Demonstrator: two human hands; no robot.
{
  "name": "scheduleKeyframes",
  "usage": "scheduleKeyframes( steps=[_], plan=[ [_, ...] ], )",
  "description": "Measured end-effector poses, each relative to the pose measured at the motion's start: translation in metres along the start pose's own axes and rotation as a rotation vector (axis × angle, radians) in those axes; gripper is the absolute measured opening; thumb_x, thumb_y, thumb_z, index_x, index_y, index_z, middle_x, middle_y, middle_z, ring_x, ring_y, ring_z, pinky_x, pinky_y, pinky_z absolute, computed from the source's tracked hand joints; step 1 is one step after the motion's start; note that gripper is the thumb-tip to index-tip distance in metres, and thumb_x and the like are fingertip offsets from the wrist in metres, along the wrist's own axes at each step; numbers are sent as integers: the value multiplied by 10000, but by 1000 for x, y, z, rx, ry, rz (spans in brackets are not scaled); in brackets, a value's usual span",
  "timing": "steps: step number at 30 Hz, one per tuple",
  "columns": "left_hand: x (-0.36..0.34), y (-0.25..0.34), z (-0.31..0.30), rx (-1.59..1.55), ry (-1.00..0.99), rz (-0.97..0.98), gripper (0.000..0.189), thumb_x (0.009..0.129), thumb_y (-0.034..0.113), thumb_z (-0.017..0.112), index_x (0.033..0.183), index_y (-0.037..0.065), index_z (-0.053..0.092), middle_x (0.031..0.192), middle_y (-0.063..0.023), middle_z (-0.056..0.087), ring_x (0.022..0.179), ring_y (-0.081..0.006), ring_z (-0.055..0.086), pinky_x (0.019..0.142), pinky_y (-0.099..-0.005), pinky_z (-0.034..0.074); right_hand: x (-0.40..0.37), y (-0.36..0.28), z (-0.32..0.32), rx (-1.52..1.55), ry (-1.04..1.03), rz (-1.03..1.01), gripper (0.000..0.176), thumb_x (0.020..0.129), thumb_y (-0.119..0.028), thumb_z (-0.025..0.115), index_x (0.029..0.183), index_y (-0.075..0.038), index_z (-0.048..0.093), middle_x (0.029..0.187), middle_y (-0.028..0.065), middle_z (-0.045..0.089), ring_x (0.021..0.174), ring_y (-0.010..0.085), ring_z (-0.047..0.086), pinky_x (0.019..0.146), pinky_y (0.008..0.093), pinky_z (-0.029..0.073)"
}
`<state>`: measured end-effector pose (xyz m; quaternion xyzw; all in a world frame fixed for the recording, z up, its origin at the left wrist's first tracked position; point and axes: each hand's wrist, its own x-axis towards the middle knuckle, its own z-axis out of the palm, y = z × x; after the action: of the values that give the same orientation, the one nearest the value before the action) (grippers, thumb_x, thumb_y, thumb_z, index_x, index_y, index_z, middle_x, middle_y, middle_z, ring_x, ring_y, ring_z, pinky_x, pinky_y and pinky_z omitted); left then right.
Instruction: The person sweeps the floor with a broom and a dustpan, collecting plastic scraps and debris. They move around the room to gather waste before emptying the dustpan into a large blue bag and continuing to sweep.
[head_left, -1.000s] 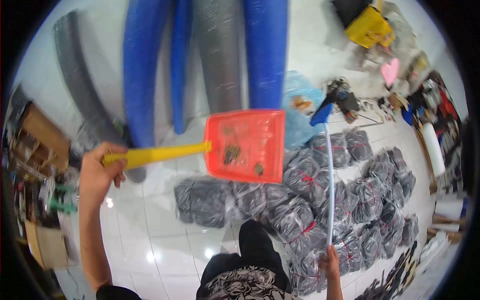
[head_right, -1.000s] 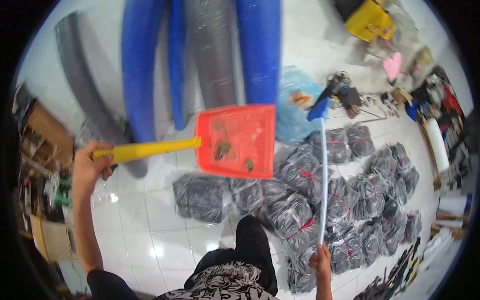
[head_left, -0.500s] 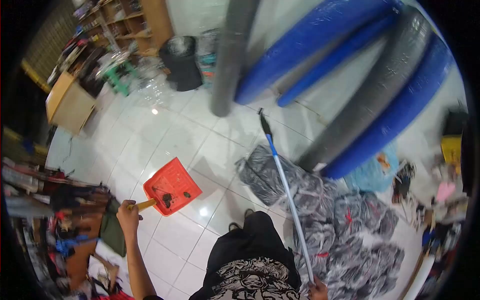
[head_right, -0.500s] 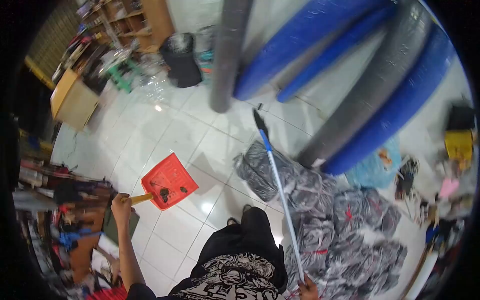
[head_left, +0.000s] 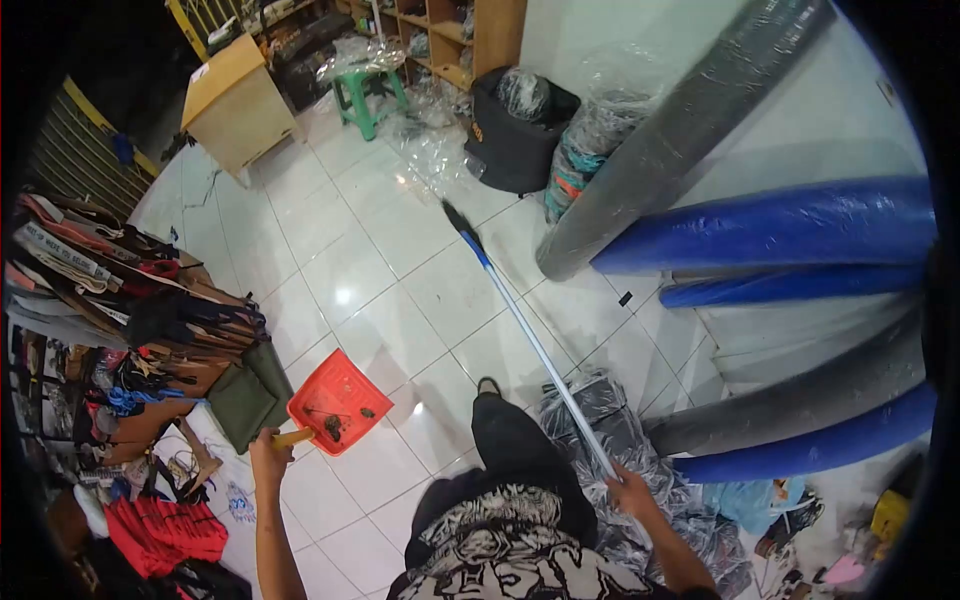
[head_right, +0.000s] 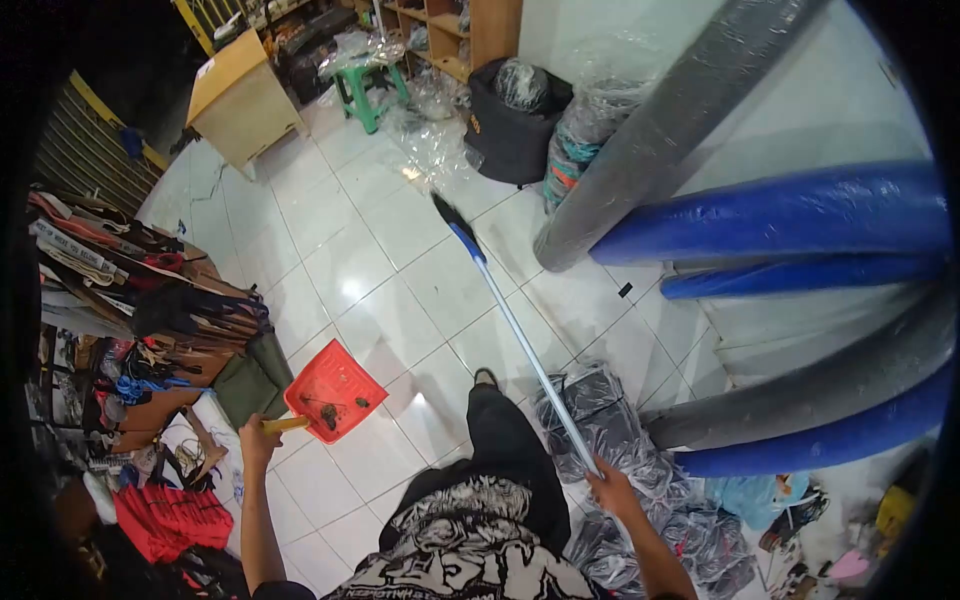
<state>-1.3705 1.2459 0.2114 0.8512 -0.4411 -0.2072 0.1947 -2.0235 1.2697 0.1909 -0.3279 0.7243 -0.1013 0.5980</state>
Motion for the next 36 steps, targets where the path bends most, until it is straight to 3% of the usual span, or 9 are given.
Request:
scheduleKeyframes(
  steps=[5,8,9,23,28,29,30,34,36],
  plan=[
    [56,-31,-7,299,37,191,326,666,72,737,923,-57,582,609,-156,624,520,-233,635,515,-329,511,76,-139,-3,-78,-108,-33,532,897,-229,574,1387,-170,378,574,-21,433,439,73,374,404,240,341],
    [88,-32,-9,225,136,-17,326,688,105,735,915,-55,563,603,-149,623,506,-235,627,504,-328,507,145,-219,11,-175,-176,-81,514,891,-235,584,1369,-167,408,582,-22,461,421,64,393,393,251,365],
    [99,-10,-20,148,96,-179,340,677,144,763,869,-37,550,700,-202,634,650,-348,637,593,-396,514,159,-252,21,-177,-191,-52,512,890,-228,584,1368,-170,410,582,-25,457,425,63,392,394,252,365],
    [379,-65,-49,12,277,-230,312,732,148,728,873,-30,514,697,-216,624,646,-389,620,561,-434,502,341,-642,267,-407,-461,-87,607,856,-263,624,1394,-157,364,573,-6,425,438,89,388,398,254,359],
    [528,-73,-82,16,353,-304,313,709,109,718,875,-40,499,716,-237,622,648,-416,606,578,-449,505,413,-744,349,-650,-385,-209,455,813,-203,667,1217,-69,506,558,33,521,479,102,525,406,268,396],
    [558,-95,-74,118,312,-361,360,665,98,726,908,-54,508,730,-241,626,666,-413,617,598,-449,516,436,-763,367,-734,-362,-229,355,810,-216,654,1096,-43,533,587,94,587,532,166,604,449,313,446],
    [587,-104,-73,116,312,-372,360,665,98,726,908,-54,508,730,-241,626,666,-413,617,598,-449,516,451,-788,385,-744,-368,-228,355,810,-216,654,1096,-43,533,587,94,587,532,166,604,449,313,446],
    [709,-155,-68,246,26,-754,340,618,113,718,856,-75,565,728,-218,642,695,-331,665,603,-403,551,511,-897,458,-1137,-286,-588,412,796,-274,626,1106,-20,530,707,217,630,673,398,621,645,447,498],
    [763,-162,-94,-79,-659,-933,282,662,149,701,794,-68,579,712,-184,643,665,-259,675,543,-374,561,546,-945,487,-1174,-221,-732,393,791,-290,646,1063,-21,553,660,208,608,667,395,614,640,444,490]
  ],
)
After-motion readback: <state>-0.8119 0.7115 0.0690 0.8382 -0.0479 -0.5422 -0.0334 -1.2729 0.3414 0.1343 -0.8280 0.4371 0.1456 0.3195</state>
